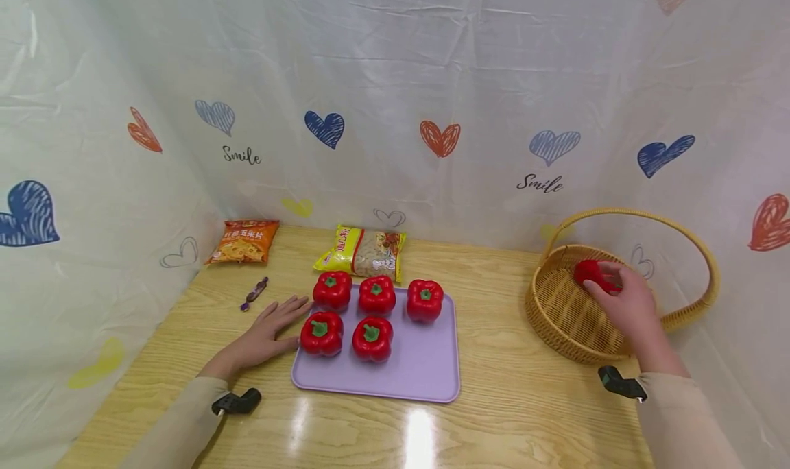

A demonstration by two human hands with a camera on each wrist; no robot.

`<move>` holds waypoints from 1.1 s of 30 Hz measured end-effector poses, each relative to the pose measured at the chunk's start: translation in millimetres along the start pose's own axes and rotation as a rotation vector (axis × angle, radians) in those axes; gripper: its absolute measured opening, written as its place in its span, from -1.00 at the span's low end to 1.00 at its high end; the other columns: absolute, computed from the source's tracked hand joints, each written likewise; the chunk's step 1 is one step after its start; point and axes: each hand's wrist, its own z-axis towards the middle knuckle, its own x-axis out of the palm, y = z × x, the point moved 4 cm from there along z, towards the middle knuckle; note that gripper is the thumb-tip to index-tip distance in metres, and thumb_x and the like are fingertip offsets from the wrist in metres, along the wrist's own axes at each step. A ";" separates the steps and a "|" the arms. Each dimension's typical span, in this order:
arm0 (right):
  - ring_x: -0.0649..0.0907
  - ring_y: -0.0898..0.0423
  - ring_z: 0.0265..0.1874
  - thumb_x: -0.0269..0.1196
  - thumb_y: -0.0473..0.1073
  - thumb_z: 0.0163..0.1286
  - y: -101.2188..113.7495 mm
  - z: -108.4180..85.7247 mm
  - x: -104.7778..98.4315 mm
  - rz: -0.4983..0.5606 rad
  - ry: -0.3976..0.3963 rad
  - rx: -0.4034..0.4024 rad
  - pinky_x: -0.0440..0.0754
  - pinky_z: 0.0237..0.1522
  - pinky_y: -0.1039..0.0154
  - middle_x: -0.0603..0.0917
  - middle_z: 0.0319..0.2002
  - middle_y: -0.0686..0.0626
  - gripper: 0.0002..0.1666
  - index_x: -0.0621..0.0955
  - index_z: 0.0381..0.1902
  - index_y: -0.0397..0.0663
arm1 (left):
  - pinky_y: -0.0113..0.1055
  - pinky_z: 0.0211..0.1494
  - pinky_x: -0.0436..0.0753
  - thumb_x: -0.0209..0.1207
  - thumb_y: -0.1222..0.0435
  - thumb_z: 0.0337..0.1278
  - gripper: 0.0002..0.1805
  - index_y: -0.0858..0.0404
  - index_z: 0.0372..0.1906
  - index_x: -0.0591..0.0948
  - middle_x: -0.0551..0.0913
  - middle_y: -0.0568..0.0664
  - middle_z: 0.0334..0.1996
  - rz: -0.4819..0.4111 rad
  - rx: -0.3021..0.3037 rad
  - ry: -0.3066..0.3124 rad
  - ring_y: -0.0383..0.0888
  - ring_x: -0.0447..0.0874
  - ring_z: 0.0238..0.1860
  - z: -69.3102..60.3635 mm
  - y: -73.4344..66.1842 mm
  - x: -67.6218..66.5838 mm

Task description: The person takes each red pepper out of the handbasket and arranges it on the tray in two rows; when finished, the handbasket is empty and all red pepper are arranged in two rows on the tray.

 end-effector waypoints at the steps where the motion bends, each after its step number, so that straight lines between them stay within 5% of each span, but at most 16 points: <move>1: 0.42 -0.52 0.17 0.12 0.19 0.55 -1.1 1.7 -1.9 -0.001 0.003 0.003 0.53 -0.04 -0.37 0.39 0.25 -0.55 -0.13 0.24 0.45 -0.42 | 0.22 0.59 -0.25 0.22 0.02 0.36 -0.23 0.13 0.57 0.28 0.18 0.12 0.58 0.001 0.000 0.001 0.22 -0.06 0.60 0.0 0.0 0.1; 33: 0.32 -0.57 0.19 0.05 0.21 0.57 -34.5 36.1 -12.8 0.014 0.077 0.073 0.35 0.12 -0.51 0.24 0.28 -0.65 -0.04 0.13 0.48 -0.54 | 0.21 0.59 -0.25 0.20 -0.01 0.37 -0.23 0.11 0.58 0.26 0.16 0.09 0.59 0.014 -0.006 0.004 0.20 -0.06 0.61 -0.8 -0.6 0.4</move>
